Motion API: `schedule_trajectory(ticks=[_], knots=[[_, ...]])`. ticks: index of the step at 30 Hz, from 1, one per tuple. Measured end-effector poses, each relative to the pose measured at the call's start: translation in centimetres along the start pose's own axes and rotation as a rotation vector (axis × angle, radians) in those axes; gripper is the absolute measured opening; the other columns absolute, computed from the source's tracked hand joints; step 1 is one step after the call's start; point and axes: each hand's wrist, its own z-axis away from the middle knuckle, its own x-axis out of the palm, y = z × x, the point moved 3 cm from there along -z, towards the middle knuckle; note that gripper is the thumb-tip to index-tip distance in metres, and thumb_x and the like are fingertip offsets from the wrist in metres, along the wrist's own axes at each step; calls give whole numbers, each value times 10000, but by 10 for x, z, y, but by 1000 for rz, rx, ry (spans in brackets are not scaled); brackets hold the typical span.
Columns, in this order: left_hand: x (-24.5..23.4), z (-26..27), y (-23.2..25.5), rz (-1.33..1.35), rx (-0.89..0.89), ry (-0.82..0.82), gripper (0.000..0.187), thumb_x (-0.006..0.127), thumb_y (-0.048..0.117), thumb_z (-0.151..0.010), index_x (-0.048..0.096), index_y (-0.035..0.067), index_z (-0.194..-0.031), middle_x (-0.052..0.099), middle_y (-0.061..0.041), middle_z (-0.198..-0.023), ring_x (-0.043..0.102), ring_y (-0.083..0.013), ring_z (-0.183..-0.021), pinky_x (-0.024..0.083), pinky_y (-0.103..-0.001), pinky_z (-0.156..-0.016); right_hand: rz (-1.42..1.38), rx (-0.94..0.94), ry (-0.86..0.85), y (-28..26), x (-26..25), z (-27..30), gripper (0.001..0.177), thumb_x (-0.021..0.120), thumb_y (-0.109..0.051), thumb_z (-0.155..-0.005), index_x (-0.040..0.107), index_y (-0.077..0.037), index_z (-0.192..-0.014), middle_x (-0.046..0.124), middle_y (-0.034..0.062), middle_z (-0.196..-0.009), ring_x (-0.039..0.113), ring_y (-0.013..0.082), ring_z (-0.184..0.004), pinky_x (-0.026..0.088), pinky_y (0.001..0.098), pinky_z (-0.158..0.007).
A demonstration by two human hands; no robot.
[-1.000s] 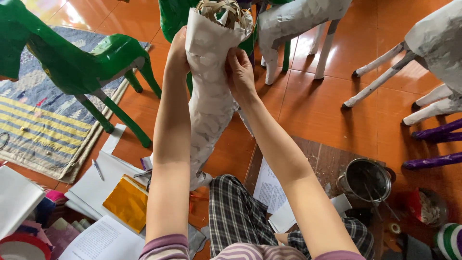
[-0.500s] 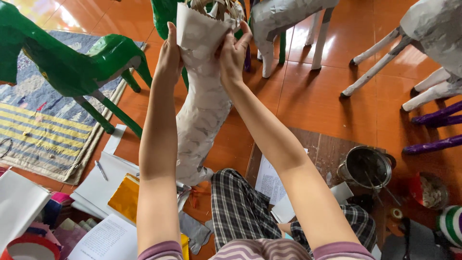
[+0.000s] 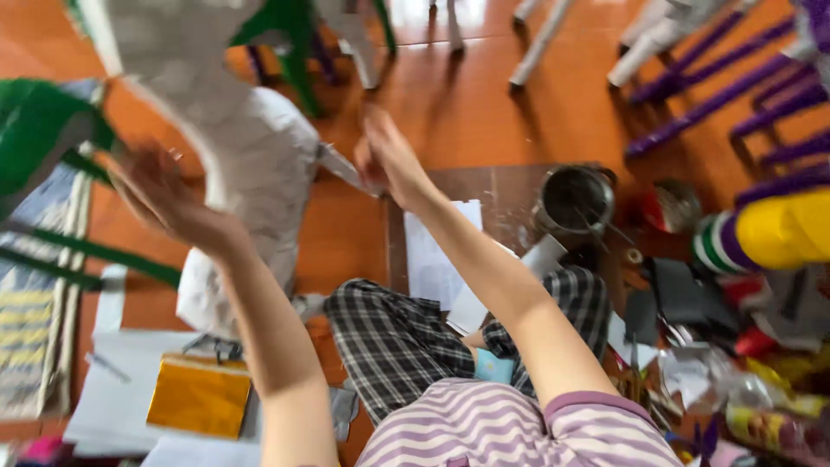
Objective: Applying adhesive-soaked paper strips to a horse-shaped armature to create a paper-mache model
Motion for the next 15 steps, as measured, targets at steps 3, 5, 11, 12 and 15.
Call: schedule_trajectory(ticks=[3,5,11,12,15], knots=[[5,121,-33,-252,-29,-371,376,418,93,-1032,630,5,-734,635,-136,-716,515,-256,-717,390,-334,-869,91,439,54,102,-137,102,350,650,-367,-928,595,-75,-1113,582,30,-631,600,117,-523,526,224,-484],[-60,173,-152,-479,-306,-532,93,567,140,-977,603,63,-1016,669,-130,-889,586,-252,-863,451,-355,-888,214,560,158,103,-208,174,351,608,-304,-945,576,-89,-1220,646,87,-761,649,154,-648,566,279,-564],[-65,145,-231,-929,-357,-547,616,837,379,-894,530,-34,-1233,569,-288,-1200,538,-408,-1174,417,-492,-1020,127,707,511,50,-296,343,393,579,-241,-956,569,-149,-1337,697,157,-1029,696,243,-895,614,413,-739],[-50,132,-218,-790,-273,-497,683,860,303,-916,489,-113,-1311,489,-347,-1328,460,-432,-1284,344,-491,-1112,32,647,543,47,-304,362,417,582,-262,-953,545,-141,-1351,690,168,-1038,699,262,-896,615,429,-728],[-59,139,-308,-673,-199,-394,552,907,96,-800,569,9,-1227,634,-211,-1152,601,-326,-1136,482,-421,-977,-177,540,534,74,-311,383,445,566,-272,-949,518,-126,-1367,698,170,-1053,696,276,-910,595,447,-768]])
